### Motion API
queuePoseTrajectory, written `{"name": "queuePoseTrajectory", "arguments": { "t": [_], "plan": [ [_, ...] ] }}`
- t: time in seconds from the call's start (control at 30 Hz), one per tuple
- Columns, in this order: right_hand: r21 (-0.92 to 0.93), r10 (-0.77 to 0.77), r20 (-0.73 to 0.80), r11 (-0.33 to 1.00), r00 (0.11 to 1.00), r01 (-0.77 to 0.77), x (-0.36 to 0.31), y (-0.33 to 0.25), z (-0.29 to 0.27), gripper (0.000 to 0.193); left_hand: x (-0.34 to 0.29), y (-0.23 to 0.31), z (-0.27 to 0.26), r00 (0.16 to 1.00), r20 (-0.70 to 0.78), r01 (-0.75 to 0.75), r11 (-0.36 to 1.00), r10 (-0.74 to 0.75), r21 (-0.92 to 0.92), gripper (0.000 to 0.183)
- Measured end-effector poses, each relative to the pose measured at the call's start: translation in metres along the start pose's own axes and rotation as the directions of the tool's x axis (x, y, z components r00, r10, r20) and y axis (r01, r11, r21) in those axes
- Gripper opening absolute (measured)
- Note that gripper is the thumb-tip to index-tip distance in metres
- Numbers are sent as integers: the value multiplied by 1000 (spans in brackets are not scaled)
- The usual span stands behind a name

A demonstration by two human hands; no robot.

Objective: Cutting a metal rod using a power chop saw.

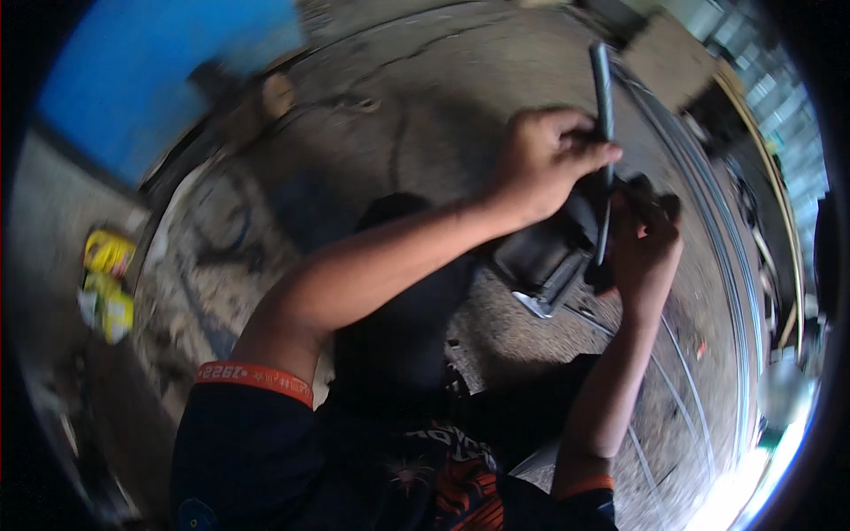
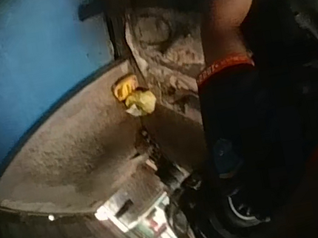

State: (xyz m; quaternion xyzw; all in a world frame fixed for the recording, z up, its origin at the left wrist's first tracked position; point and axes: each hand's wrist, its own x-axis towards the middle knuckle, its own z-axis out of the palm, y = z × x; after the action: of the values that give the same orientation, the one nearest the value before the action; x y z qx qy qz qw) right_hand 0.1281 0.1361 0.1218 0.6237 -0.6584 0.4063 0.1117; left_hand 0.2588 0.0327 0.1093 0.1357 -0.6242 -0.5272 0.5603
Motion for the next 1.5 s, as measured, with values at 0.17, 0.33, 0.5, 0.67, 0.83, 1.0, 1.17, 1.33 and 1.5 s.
{"name": "queuePoseTrajectory", "arguments": {
  "t": [0.17,0.33,0.5,0.67,0.83,1.0,1.17,1.33,1.5],
  "plan": [
    [426,-147,260,905,954,23,48,-88,103,21,13,64,-148,926,-179,-264,909,332,323,14],
    [677,-529,279,700,801,227,77,-167,214,20,6,80,-275,872,-433,-124,959,228,255,15],
    [572,-402,601,820,691,-21,33,-174,371,21,-51,-49,-400,786,-579,69,900,216,429,17],
    [318,-260,874,945,411,-78,-44,-133,526,21,-133,-207,-457,631,-771,510,706,82,492,26],
    [277,-252,925,959,283,-53,-94,-110,619,22,-176,-288,-492,544,-832,764,473,-108,439,39],
    [168,-155,933,986,325,-11,-120,-108,676,23,-193,-321,-518,689,-698,721,89,-192,687,34],
    [37,-52,957,998,287,57,-119,-120,676,25,-201,-315,-522,786,-574,556,-141,-230,819,25],
    [74,-105,957,990,272,122,-123,-117,675,21,-203,-311,-527,783,-553,521,-185,-283,833,23],
    [205,-174,906,978,385,-41,-136,-110,677,21,-213,-312,-527,791,-533,510,-158,-300,846,25]
  ]
}}
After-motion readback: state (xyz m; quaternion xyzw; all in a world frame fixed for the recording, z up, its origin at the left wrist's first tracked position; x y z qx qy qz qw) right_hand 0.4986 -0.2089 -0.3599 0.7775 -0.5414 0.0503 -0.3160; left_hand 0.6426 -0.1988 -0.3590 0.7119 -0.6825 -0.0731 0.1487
